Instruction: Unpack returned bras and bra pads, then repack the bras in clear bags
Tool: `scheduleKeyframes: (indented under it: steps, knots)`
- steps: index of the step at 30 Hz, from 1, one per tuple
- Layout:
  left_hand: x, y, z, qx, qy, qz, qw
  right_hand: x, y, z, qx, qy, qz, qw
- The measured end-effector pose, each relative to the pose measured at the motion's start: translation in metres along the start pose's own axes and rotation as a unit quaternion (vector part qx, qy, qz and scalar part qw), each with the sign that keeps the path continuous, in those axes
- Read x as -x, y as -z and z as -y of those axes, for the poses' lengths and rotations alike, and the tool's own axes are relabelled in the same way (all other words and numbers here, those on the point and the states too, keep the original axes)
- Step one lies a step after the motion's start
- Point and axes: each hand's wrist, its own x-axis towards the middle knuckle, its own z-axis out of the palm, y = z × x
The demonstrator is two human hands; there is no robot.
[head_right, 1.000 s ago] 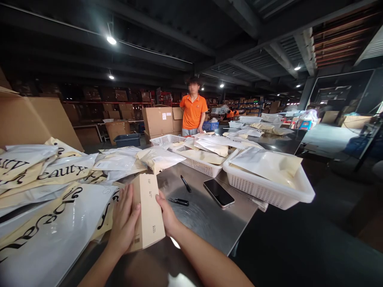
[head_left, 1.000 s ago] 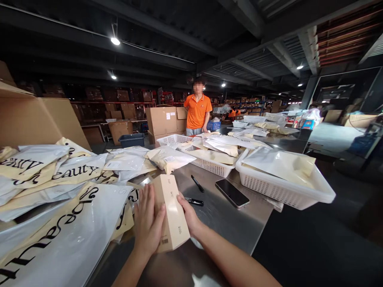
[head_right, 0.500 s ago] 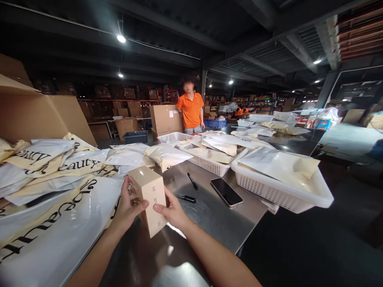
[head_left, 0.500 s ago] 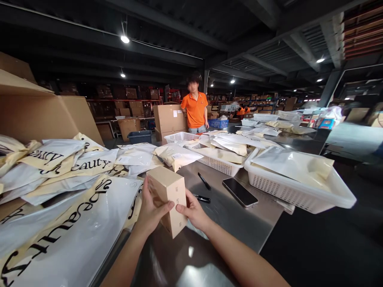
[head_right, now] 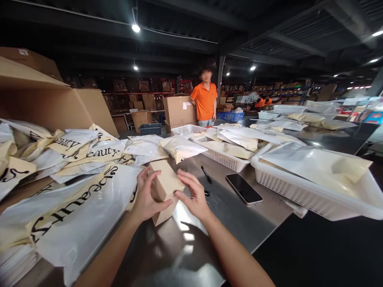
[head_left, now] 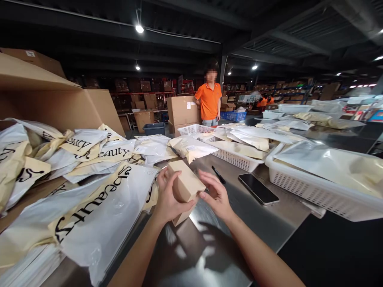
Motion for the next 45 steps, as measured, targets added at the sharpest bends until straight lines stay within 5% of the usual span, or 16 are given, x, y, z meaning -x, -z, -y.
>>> scheduleKeyframes:
  steps: [5, 17, 45]
  knots:
    - [0.002, -0.002, 0.004, -0.003, -0.028, 0.000, 1.000, -0.005, 0.005, 0.014, 0.101, 0.063, 0.066, 0.991]
    - [0.003, 0.002, 0.020, -0.031, -0.106, 0.048, 0.993, -0.003, 0.004, 0.033, 0.114, 0.129, 0.067, 0.983]
    - [0.006, 0.003, 0.015, 0.017, -0.081, 0.106, 0.991, -0.004, 0.003, 0.038, 0.159, 0.208, 0.036, 0.964]
